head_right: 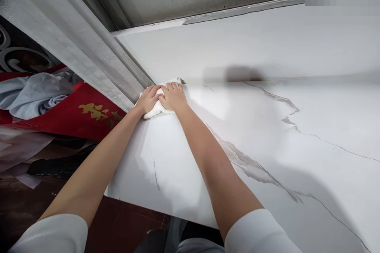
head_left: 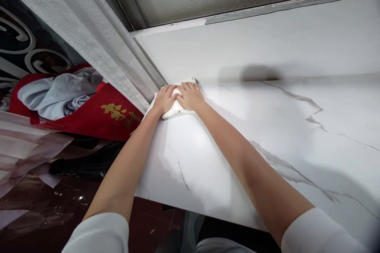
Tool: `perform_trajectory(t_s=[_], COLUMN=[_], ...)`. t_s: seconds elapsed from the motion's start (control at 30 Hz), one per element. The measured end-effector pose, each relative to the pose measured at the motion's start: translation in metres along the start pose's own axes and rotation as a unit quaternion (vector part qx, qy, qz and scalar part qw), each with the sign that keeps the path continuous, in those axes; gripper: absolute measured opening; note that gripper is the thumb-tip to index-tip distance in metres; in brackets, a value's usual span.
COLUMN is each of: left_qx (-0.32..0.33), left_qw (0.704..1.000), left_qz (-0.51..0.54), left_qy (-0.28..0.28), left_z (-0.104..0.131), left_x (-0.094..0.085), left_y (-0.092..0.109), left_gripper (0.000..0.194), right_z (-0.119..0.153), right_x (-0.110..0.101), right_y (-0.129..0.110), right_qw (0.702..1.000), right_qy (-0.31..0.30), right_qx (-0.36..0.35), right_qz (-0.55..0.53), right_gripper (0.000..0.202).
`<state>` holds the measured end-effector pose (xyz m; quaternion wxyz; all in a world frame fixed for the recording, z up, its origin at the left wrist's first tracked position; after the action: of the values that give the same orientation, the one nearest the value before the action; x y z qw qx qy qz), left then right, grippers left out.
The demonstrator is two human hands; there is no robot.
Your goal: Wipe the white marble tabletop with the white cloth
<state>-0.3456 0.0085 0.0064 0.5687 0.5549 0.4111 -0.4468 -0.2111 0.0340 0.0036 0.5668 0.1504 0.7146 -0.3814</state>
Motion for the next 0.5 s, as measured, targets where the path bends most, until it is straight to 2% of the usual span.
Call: perform_trajectory(t_s=[0.13,0.27,0.5], left_qx=[0.007,-0.012,-0.028], left_qw=[1.000,1.000,0.999], left_qz=[-0.010,-0.025,-0.020], left_qy=[0.005,0.007,0.017], left_z=[-0.021,-0.036,-0.037], left_x=[0.002,0.007,0.011], left_y=[-0.001,0.001,0.005], left_gripper=[0.049,0.051,0.050], right_z=[-0.010,-0.014,-0.010], right_x=[-0.003,-0.009,-0.010], right_y=[0.011,0.021,0.023], right_qw=[1.000,1.000,1.000], right_qy=[0.010,0.008,0.017], right_qx=[0.004,0.007,0.006], right_qz=[-0.002,-0.006,0.018], right_gripper=[0.051,0.051,0.051])
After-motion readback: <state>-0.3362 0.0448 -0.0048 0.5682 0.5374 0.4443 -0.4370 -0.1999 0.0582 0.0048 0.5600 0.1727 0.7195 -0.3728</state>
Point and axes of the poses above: each hand's wrist, its own z-axis away from the middle knuckle, its own x-axis out of the palm, y = z × x, the point moved 3 cm from there along -z, towards the middle knuckle, and after that the axes turned 12 degrees about -y, right-handed, at the moved point
